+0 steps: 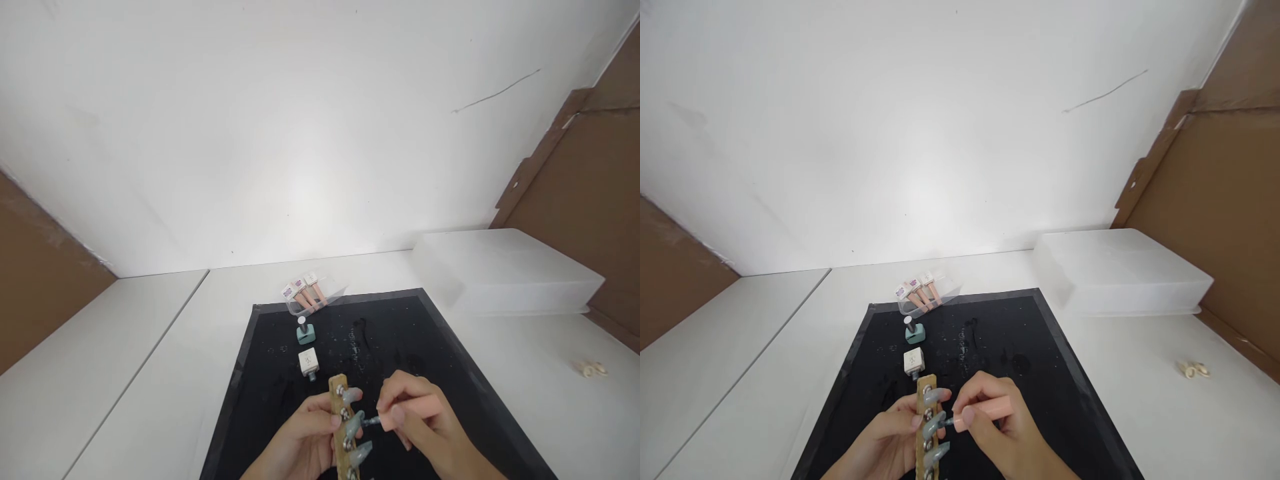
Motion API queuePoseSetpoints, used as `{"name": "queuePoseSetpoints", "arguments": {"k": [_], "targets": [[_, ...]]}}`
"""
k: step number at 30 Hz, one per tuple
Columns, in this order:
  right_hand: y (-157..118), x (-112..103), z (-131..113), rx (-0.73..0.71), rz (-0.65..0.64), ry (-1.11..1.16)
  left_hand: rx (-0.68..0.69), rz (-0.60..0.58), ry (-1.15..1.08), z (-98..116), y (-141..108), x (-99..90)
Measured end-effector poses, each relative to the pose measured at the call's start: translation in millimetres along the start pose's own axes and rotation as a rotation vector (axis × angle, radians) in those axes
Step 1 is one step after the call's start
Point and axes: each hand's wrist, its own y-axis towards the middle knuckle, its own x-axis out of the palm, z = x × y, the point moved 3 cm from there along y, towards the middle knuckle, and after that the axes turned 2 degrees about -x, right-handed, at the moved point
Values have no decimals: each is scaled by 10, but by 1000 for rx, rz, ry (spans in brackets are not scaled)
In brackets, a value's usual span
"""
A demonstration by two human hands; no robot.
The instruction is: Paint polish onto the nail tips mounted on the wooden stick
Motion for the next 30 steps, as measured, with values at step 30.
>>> {"name": "queuePoseSetpoints", "arguments": {"k": [30], "targets": [[23,24,-15,-4,-28,21,-38,-30,2,-13,34,-6]]}}
